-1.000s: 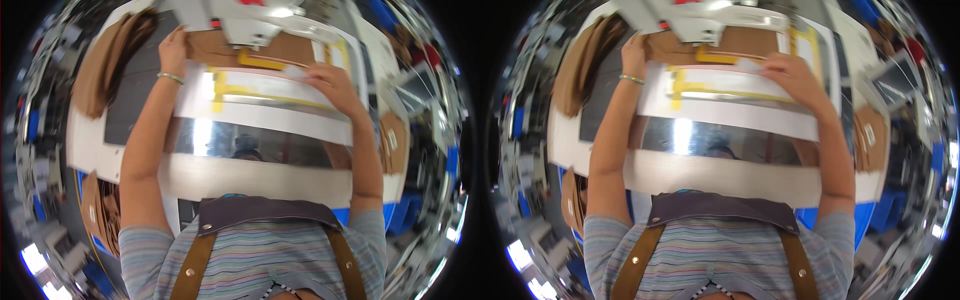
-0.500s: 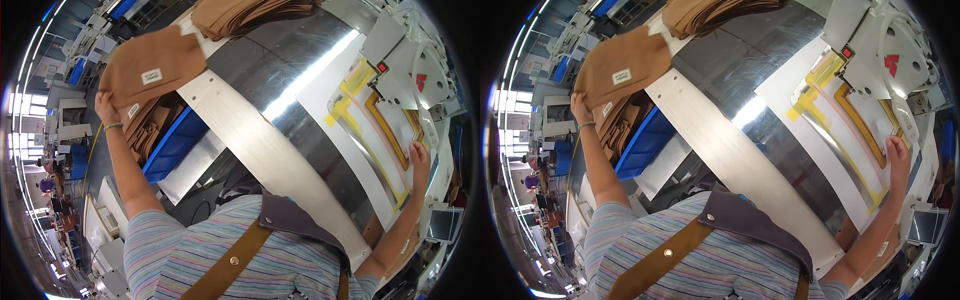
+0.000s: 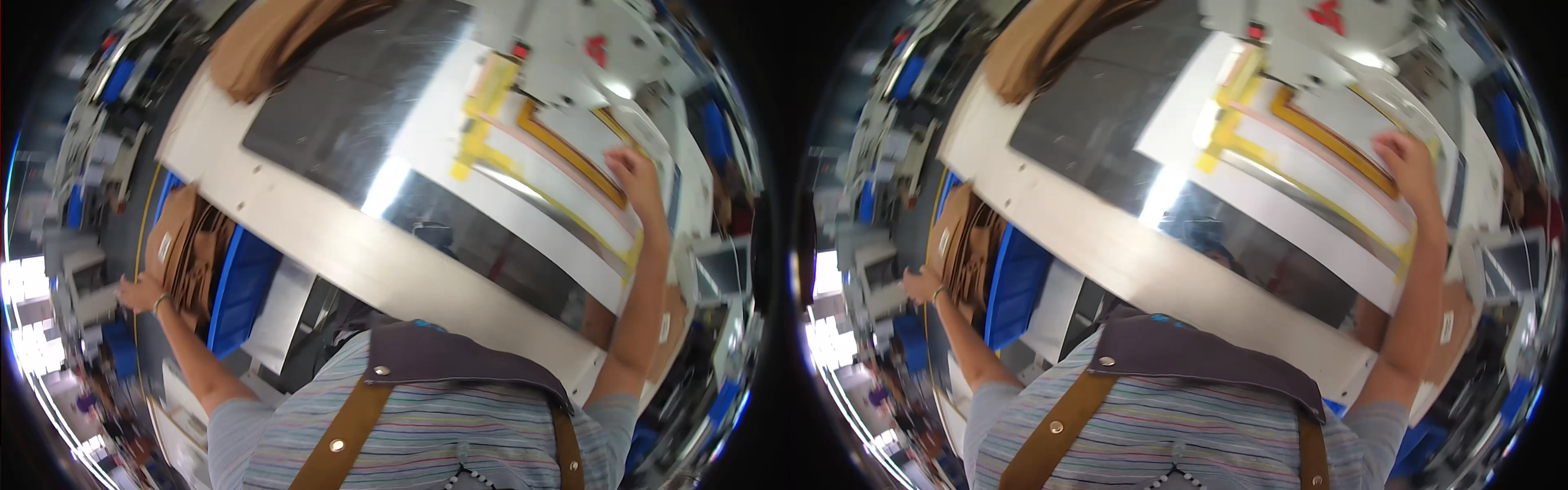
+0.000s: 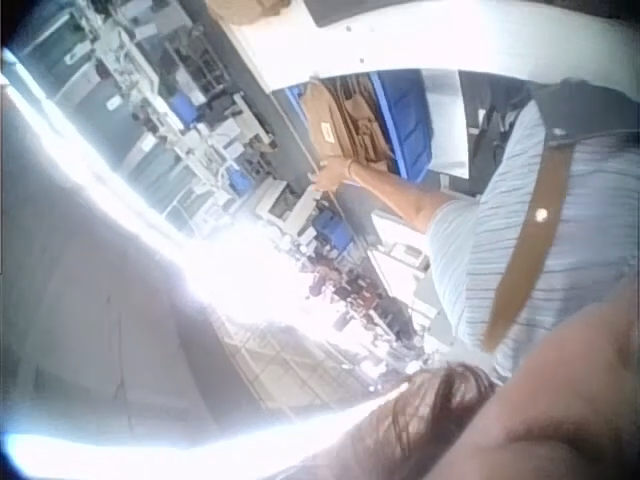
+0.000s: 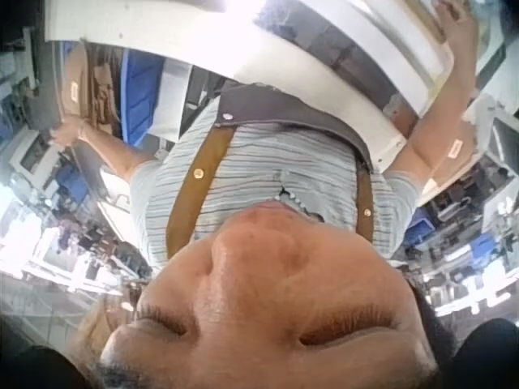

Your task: Sewing a small leather label onto a larger leather panel using an industrial sewing machine.

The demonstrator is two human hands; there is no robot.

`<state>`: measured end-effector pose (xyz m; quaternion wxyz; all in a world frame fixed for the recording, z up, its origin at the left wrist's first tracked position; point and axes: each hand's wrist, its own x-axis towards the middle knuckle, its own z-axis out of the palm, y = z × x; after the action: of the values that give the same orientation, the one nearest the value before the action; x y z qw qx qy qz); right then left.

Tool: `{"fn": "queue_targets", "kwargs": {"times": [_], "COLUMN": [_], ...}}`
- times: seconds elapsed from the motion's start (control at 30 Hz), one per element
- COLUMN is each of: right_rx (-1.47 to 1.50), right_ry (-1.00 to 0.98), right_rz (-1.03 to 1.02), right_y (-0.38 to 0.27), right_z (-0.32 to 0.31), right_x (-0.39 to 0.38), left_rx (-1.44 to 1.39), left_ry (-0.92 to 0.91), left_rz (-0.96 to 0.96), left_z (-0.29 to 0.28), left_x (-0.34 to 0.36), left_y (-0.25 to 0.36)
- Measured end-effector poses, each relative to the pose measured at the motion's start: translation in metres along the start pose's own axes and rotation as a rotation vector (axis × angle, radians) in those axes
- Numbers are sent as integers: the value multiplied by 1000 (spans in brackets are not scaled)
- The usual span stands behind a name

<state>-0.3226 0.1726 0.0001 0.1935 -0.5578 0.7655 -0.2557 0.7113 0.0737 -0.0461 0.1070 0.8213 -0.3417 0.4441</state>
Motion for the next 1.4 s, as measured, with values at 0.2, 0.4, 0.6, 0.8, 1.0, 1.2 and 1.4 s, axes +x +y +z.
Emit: {"fn": "queue_targets", "kwargs": {"times": [0.2,0.4,0.6,0.8,1.0,1.2,1.4], "right_rx": [391,160,178,369,227,24,-121], "right_ry": [-56,-97,-130,-113,-136,-121,-261], "right_rz": [-123,67,28,-11,-13,-19,41], "right_y": [-44,-57,-56,-64,-61,-24,-13], "right_z": [16,29,49,72,46,-21,-29], "right_x": [15,16,28,50,41,31,9], "left_rx": [-1298,-1686,-1494,-1317,-1362,-1352,-1393], "left_ry": [-223,-781,-548,-491,-454,-451,-441], "left_rz": [477,1201,1741,1829,1797,1792,1777], "left_z": [-134,-314,-411,-425,-424,-423,-424], "left_x": [6,-117,-187,-206,-211,-213,-213], "left_y": [266,432,490,510,514,514,514]}}
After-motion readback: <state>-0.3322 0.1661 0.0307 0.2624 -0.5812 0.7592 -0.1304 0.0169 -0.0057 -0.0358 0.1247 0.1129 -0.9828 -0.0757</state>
